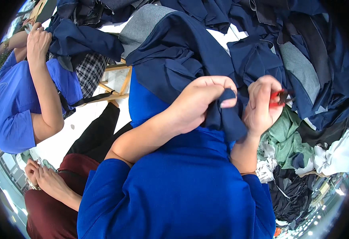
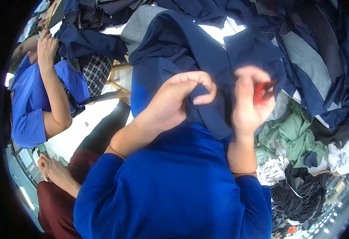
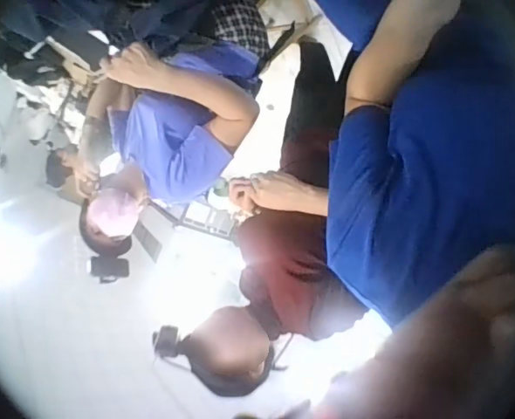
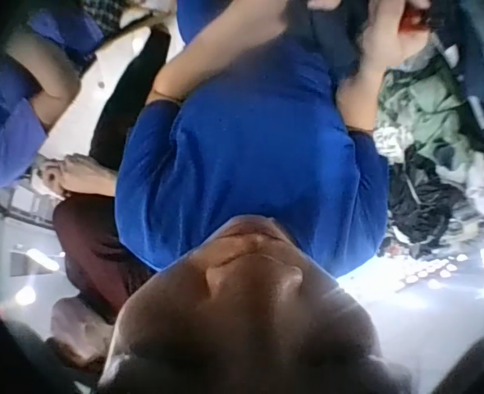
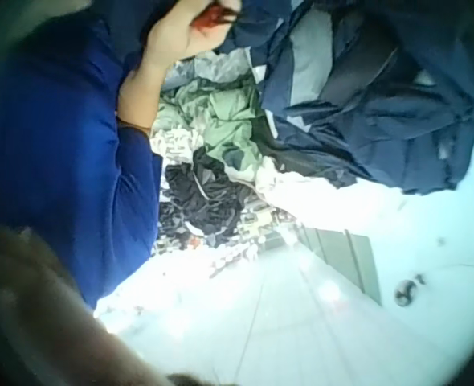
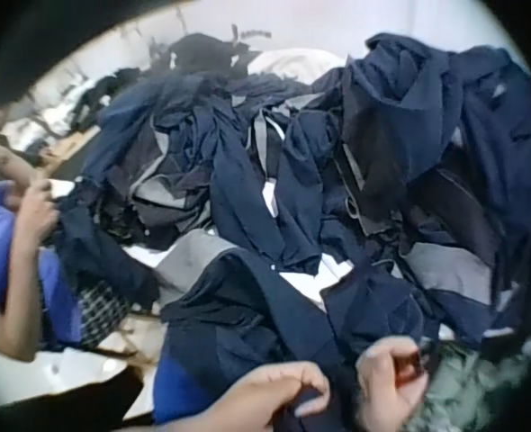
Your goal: Trimming loose threads from fabric pieces using nippers.
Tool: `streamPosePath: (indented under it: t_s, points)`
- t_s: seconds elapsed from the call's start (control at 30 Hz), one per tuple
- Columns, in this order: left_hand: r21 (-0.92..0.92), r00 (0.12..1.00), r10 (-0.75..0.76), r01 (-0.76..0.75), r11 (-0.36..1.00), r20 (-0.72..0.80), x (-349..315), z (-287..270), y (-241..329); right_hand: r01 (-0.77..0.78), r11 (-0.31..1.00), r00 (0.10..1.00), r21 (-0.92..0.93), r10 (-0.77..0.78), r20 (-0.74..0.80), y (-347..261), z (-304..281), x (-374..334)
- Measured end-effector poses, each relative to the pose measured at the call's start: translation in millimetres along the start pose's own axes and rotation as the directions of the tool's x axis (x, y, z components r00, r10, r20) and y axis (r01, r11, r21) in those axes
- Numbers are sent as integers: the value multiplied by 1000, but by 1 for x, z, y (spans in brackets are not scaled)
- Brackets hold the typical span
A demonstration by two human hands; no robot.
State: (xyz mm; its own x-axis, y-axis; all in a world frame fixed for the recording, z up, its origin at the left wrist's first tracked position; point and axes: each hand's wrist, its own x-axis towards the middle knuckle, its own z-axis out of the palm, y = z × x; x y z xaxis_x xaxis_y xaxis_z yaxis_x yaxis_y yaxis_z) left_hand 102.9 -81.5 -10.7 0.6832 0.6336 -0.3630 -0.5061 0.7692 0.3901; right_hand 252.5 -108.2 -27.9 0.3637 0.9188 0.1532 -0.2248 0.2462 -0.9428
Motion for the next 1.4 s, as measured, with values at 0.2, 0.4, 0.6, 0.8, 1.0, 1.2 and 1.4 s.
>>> streamPosePath:
  t_s: [0.2,0.4,0.6,0.8,1.0,1.2,1.4]
  points:
    - [-30,999,15,-16,999,-36,2,-5,0,7,935,964,-356,88,252,-14,18,-6]
    - [-50,998,-56,56,997,0,8,-10,-3,131,910,987,-392,-157,-33,6,6,-5]
    - [102,997,67,-62,993,-42,4,-11,2,42,983,999,-180,-35,41,0,7,-4]
    - [335,995,91,-97,937,35,3,-24,10,-99,925,978,-367,158,135,-4,16,-13]
    - [789,962,263,-221,573,79,-12,-21,24,-93,925,980,-369,150,129,0,14,-7]
    - [872,935,351,-214,441,52,-16,-16,34,48,903,986,-427,26,165,-11,16,-3]
    - [814,921,373,-303,495,116,-13,-19,37,-250,947,929,-200,293,226,-24,13,14]
